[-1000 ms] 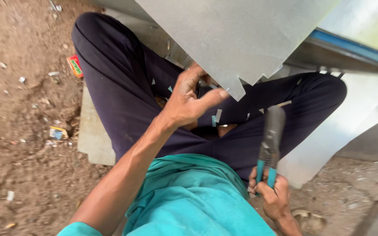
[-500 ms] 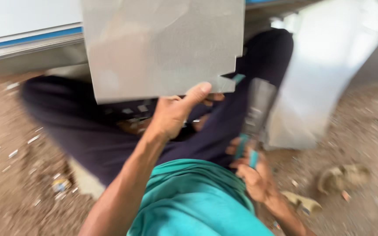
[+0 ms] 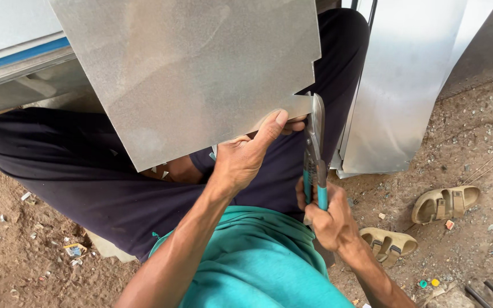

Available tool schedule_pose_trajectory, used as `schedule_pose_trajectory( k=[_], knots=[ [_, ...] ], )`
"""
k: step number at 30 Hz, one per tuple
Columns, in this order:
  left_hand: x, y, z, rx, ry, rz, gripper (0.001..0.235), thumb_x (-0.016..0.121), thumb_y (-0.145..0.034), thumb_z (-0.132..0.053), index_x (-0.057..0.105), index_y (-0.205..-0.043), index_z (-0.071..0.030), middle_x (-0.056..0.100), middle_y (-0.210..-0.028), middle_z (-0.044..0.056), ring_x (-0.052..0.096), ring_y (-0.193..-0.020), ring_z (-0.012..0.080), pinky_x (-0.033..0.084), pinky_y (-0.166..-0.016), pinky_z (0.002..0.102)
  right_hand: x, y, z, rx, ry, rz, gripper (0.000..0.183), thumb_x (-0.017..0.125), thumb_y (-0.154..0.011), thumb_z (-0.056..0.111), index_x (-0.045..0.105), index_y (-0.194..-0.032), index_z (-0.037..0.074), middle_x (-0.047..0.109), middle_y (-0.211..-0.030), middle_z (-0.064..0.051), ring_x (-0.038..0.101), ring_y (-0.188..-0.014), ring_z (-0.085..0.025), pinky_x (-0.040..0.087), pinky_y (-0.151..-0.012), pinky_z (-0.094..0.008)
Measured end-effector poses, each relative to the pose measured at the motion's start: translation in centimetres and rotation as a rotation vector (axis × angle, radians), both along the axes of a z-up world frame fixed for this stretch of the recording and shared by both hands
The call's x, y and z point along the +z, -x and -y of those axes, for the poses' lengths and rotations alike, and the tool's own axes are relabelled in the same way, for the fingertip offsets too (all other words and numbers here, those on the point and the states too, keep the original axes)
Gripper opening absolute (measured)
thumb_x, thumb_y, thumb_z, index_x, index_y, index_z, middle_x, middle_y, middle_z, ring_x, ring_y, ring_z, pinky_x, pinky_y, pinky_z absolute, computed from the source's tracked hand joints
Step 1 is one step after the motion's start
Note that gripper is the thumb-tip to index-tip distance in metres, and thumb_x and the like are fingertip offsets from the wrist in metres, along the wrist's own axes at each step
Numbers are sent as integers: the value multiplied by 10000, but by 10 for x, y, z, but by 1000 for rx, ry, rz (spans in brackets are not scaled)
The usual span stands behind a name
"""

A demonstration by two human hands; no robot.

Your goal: The person is sitting on the ground and using tin snips to cut a large sheet of metal. They repeatedly trim the edges of the sheet, creating small metal scraps that fall to the ground.

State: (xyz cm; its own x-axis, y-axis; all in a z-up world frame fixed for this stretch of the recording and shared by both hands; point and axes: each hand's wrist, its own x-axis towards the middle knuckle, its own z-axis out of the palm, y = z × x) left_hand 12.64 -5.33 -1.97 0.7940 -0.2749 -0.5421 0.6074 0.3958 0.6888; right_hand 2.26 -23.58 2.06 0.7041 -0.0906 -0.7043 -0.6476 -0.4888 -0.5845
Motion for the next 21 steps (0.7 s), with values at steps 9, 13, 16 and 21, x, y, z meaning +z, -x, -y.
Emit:
schedule_pose_trajectory(
  k=[9, 13, 16, 21],
  knots=[
    [3, 2, 15, 206, 52, 67, 332, 775, -913, -199, 758, -1129, 52, 780, -1107, 91, 741, -993, 138, 593, -924, 249, 1, 11, -7, 31, -127, 40, 431, 504, -626, 157, 560, -1035, 32, 567, -790, -77, 520, -622, -183, 466, -551, -377],
    [-11, 10, 19, 148, 103, -54, 319, 745, -911, -203, 752, -1138, 20, 779, -1146, 59, 749, -1014, 121, 581, -960, 243, 1, 14, -8, 101, -43, 109, 367, 480, -689, 166, 566, -1009, 9, 561, -763, -91, 522, -634, -181, 473, -557, -366],
    [-22, 15, 20, 88, -72, -3, 336, 754, -913, -221, 769, -1141, 25, 796, -1085, 90, 747, -968, 120, 580, -903, 258, -1, 14, -7, 101, -2, 130, 319, 486, -704, 163, 591, -952, -8, 582, -730, -102, 541, -628, -185, 485, -552, -362],
    [-11, 15, 16, 145, -165, -63, 307, 813, -939, -220, 783, -1032, 71, 669, -877, 80, 562, -767, 164, 453, -709, 337, -8, 17, -3, 28, 11, 127, 269, 496, -689, 140, 629, -857, -25, 600, -663, -104, 562, -599, -190, 499, -556, -370]
  ],
)
